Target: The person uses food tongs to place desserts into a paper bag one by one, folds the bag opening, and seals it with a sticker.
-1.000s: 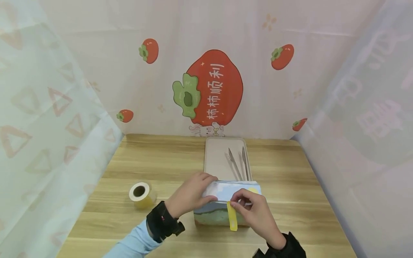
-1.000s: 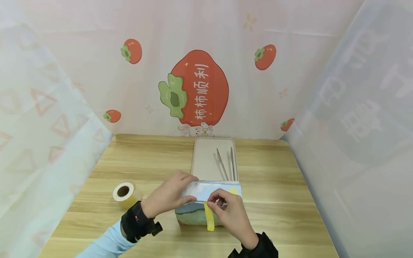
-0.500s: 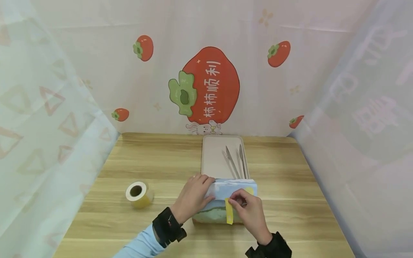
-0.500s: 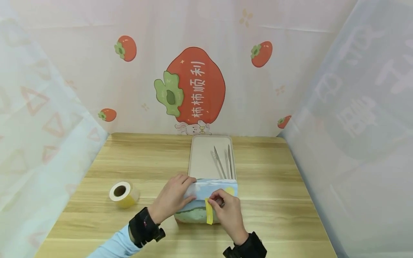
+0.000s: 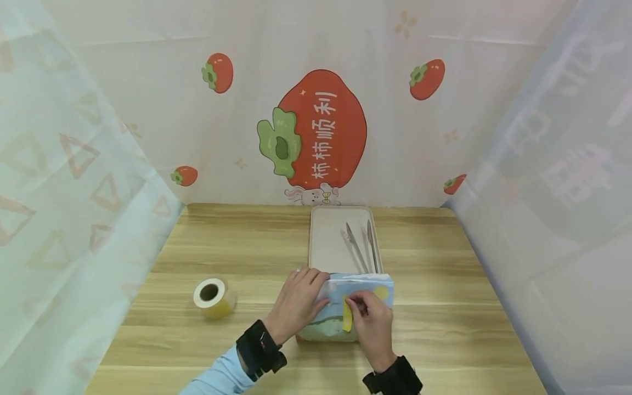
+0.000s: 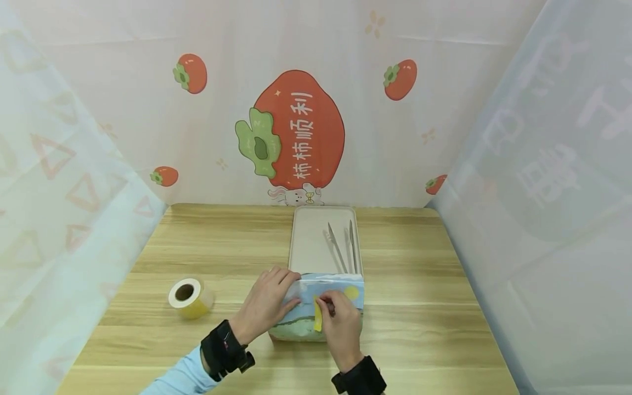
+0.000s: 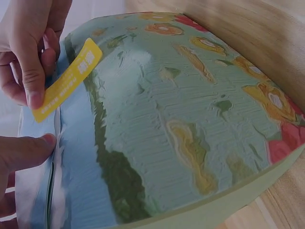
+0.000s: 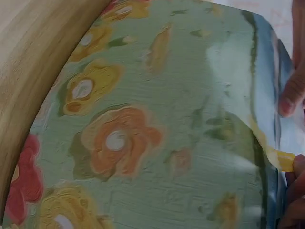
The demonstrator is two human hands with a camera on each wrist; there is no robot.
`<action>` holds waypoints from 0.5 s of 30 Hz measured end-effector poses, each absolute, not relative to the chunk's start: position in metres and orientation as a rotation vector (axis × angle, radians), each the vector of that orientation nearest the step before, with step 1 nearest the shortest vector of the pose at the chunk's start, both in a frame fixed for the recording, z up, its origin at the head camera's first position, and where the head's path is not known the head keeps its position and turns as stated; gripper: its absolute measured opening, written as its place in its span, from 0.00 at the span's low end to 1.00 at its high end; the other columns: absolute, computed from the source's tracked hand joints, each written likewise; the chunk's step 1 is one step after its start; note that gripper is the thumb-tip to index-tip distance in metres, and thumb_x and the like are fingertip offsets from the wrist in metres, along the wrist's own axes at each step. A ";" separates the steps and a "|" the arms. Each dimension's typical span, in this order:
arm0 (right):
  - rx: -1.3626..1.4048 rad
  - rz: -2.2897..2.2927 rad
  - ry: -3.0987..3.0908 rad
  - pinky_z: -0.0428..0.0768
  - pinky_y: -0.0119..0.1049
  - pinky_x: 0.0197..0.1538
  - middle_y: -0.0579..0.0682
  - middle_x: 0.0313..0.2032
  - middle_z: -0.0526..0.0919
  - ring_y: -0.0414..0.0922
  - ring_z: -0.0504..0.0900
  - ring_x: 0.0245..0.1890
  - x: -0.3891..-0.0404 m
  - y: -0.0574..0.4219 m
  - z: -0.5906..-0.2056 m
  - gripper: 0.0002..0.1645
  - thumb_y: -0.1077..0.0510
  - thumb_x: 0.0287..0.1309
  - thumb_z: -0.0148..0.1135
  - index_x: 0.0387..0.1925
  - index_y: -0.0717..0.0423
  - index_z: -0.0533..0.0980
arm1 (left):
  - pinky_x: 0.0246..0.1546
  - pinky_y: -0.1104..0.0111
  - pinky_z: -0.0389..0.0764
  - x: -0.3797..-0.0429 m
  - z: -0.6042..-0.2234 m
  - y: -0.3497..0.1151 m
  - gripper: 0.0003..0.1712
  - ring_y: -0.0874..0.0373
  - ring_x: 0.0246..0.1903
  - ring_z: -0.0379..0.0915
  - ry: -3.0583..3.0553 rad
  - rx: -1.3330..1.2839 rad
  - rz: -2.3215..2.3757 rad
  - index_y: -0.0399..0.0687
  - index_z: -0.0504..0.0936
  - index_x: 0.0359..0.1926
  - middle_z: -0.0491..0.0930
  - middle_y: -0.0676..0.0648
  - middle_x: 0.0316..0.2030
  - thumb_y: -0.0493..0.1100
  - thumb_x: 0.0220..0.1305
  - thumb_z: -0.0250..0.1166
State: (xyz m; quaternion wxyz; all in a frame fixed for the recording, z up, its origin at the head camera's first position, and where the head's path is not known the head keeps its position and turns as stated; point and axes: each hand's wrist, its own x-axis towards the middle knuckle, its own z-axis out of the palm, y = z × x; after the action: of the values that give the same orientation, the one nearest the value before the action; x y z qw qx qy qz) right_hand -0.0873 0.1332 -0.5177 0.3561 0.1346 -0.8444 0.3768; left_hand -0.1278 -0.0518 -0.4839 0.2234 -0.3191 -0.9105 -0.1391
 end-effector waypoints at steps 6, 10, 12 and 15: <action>0.356 0.832 -2.160 0.72 0.19 0.26 0.49 0.25 0.81 0.36 0.77 0.21 -0.089 0.130 -0.522 0.17 0.74 0.37 0.77 0.29 0.60 0.78 | 0.39 0.67 0.74 -0.129 -0.485 -0.052 0.29 0.58 0.44 0.77 -2.497 -0.892 -0.384 0.49 0.79 0.51 0.82 0.52 0.43 0.52 0.50 0.78; 0.346 0.742 -2.181 0.72 0.23 0.25 0.49 0.25 0.79 0.37 0.76 0.20 -0.089 0.129 -0.524 0.17 0.72 0.39 0.77 0.29 0.59 0.77 | 0.38 0.67 0.74 -0.129 -0.486 -0.053 0.29 0.58 0.44 0.77 -2.484 -0.896 -0.388 0.50 0.79 0.51 0.82 0.53 0.43 0.52 0.50 0.78; 0.344 0.715 -2.187 0.73 0.25 0.25 0.50 0.25 0.79 0.38 0.76 0.21 -0.089 0.129 -0.525 0.17 0.71 0.40 0.77 0.29 0.59 0.76 | 0.38 0.67 0.73 -0.128 -0.486 -0.053 0.29 0.58 0.43 0.77 -2.482 -0.896 -0.394 0.50 0.79 0.51 0.82 0.53 0.43 0.52 0.50 0.79; 0.347 0.680 -2.182 0.75 0.27 0.24 0.49 0.25 0.78 0.39 0.77 0.21 -0.090 0.130 -0.526 0.18 0.70 0.39 0.78 0.28 0.59 0.75 | 0.38 0.67 0.73 -0.128 -0.486 -0.054 0.28 0.58 0.43 0.77 -2.489 -0.895 -0.404 0.50 0.79 0.51 0.82 0.53 0.43 0.51 0.50 0.78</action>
State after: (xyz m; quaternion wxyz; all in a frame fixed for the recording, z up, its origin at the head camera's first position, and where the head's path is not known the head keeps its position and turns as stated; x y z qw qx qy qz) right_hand -0.0900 0.1297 -0.5265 0.4031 0.1375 -0.8638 0.2693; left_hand -0.1280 -0.0538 -0.4857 0.2309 -0.3256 -0.9050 -0.1471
